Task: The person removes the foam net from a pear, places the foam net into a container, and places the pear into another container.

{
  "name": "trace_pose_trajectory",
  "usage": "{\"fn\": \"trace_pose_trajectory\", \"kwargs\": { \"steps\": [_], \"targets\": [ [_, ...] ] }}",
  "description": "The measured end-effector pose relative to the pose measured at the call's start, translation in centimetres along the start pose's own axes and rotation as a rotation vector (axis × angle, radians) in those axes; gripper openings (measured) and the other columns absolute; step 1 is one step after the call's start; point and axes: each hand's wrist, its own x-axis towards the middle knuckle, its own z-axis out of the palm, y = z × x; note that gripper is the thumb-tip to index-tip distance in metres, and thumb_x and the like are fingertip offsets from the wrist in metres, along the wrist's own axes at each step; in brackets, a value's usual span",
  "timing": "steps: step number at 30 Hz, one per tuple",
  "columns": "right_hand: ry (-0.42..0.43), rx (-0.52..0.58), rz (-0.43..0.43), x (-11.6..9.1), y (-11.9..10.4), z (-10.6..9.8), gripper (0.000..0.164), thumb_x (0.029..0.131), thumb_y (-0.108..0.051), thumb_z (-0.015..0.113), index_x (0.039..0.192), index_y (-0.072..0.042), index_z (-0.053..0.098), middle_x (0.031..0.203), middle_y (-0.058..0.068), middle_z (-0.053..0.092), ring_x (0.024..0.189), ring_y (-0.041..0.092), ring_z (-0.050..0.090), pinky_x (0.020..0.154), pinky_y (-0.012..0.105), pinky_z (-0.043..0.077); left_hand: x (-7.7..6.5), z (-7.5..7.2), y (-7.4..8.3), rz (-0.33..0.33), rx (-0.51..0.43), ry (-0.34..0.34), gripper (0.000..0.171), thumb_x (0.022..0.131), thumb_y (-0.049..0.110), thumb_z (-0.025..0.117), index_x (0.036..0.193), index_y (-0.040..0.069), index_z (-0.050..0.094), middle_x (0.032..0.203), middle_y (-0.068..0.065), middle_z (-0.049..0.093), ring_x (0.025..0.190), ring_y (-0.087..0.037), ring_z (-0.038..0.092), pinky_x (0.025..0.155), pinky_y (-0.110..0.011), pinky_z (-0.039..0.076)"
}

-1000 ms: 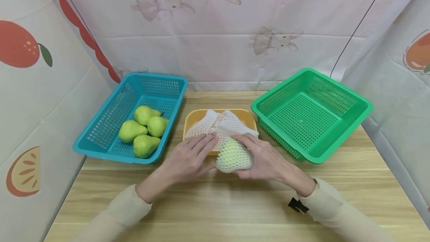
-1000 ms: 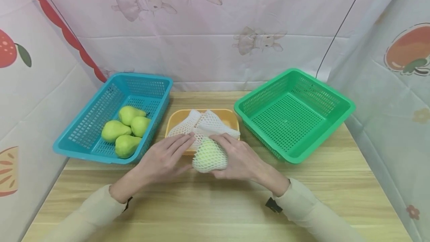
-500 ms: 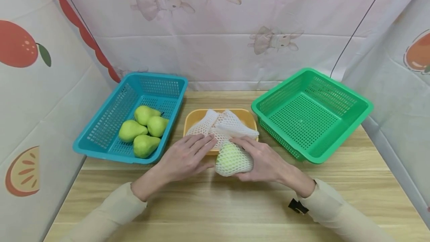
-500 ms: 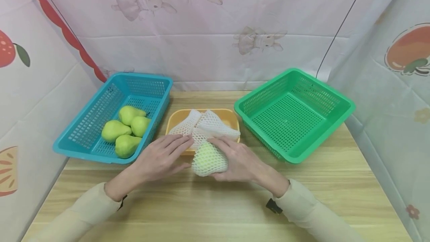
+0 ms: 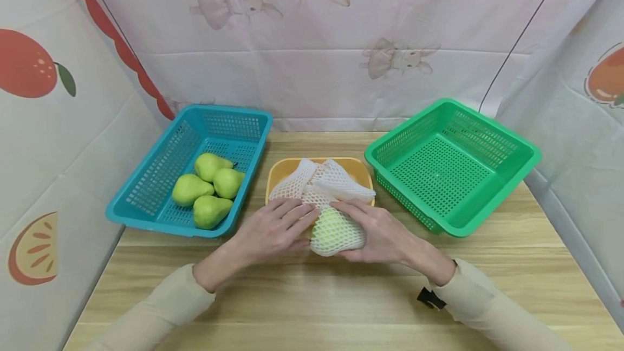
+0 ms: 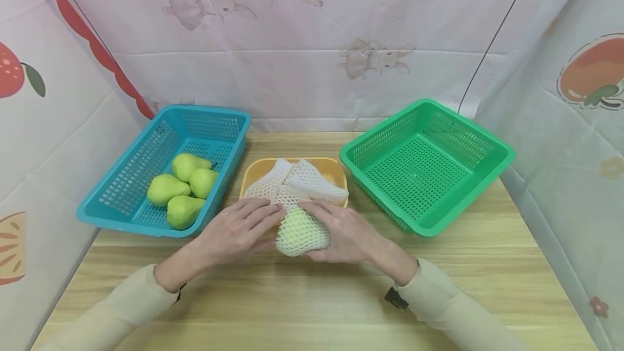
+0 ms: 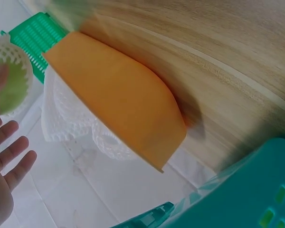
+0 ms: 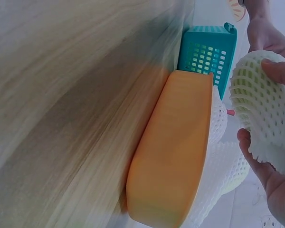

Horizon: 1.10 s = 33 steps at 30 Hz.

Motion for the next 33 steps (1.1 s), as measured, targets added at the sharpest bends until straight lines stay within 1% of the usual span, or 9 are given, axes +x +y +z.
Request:
{"fn": "trace_pose_trajectory", "kwargs": {
  "steps": [4,10,15,20,25,29,33],
  "targets": [
    [0.007,-0.004,-0.016,0.04,0.02,0.01,0.099,0.062,-0.037,0.101,0.145,-0.002,0.058,0.138,0.024,0.068,0.114,0.033,0.075,0.090,0.043,0.066,0.08,-0.14,0.17,-0.003,0.001,-0.018,0.065,0.087,0.050,0.079,0.133,0.006,0.069,0.125,-0.006,0.077,0.111,-0.023,0.073,0.097,-0.037,0.062],
    [0.009,0.005,-0.029,0.01,0.05,0.09,0.097,0.064,-0.036,0.101,0.144,-0.001,0.058,0.138,0.024,0.069,0.113,0.033,0.076,0.090,0.043,0.066,0.32,-0.26,0.46,-0.011,0.023,-0.056,0.071,0.082,0.053,0.083,0.135,0.007,0.069,0.127,-0.004,0.077,0.112,-0.023,0.073,0.099,-0.037,0.061],
    [0.013,-0.002,-0.045,-0.03,0.16,0.27,0.096,0.065,-0.035,0.100,0.144,0.000,0.058,0.140,0.022,0.069,0.115,0.032,0.076,0.092,0.043,0.065,0.54,-0.18,0.59,-0.016,0.021,-0.051,0.072,0.079,0.052,0.084,0.134,0.008,0.069,0.127,-0.003,0.077,0.112,-0.022,0.073,0.098,-0.037,0.061],
    [0.024,0.008,-0.065,0.01,0.22,0.52,0.095,0.065,-0.034,0.101,0.143,0.000,0.059,0.139,0.019,0.070,0.115,0.032,0.076,0.093,0.042,0.065,0.59,-0.01,0.71,-0.018,0.025,-0.054,0.072,0.079,0.052,0.082,0.135,0.008,0.068,0.127,-0.003,0.077,0.112,-0.022,0.073,0.098,-0.037,0.062],
    [0.036,0.013,-0.093,0.06,0.18,0.74,0.093,0.064,-0.034,0.101,0.140,0.002,0.061,0.135,0.020,0.072,0.113,0.031,0.077,0.092,0.039,0.065,0.71,-0.01,0.84,-0.009,0.043,-0.061,0.073,0.081,0.056,0.081,0.135,0.008,0.068,0.126,-0.003,0.077,0.111,-0.023,0.074,0.097,-0.037,0.062],
    [0.037,0.023,-0.101,0.10,0.14,0.82,0.093,0.064,-0.035,0.101,0.140,0.001,0.061,0.135,0.018,0.072,0.114,0.030,0.076,0.092,0.038,0.065,0.78,0.05,0.86,-0.006,0.035,-0.056,0.074,0.081,0.060,0.080,0.133,0.008,0.069,0.124,-0.003,0.077,0.111,-0.022,0.073,0.096,-0.036,0.062],
    [0.036,0.029,-0.110,0.12,0.15,0.86,0.094,0.066,-0.037,0.100,0.142,-0.001,0.059,0.137,0.017,0.072,0.114,0.028,0.076,0.092,0.038,0.065,0.88,0.15,0.84,-0.002,0.028,-0.038,0.080,0.076,0.068,0.081,0.128,0.007,0.069,0.121,-0.003,0.077,0.109,-0.022,0.073,0.093,-0.035,0.061]
  ]
}}
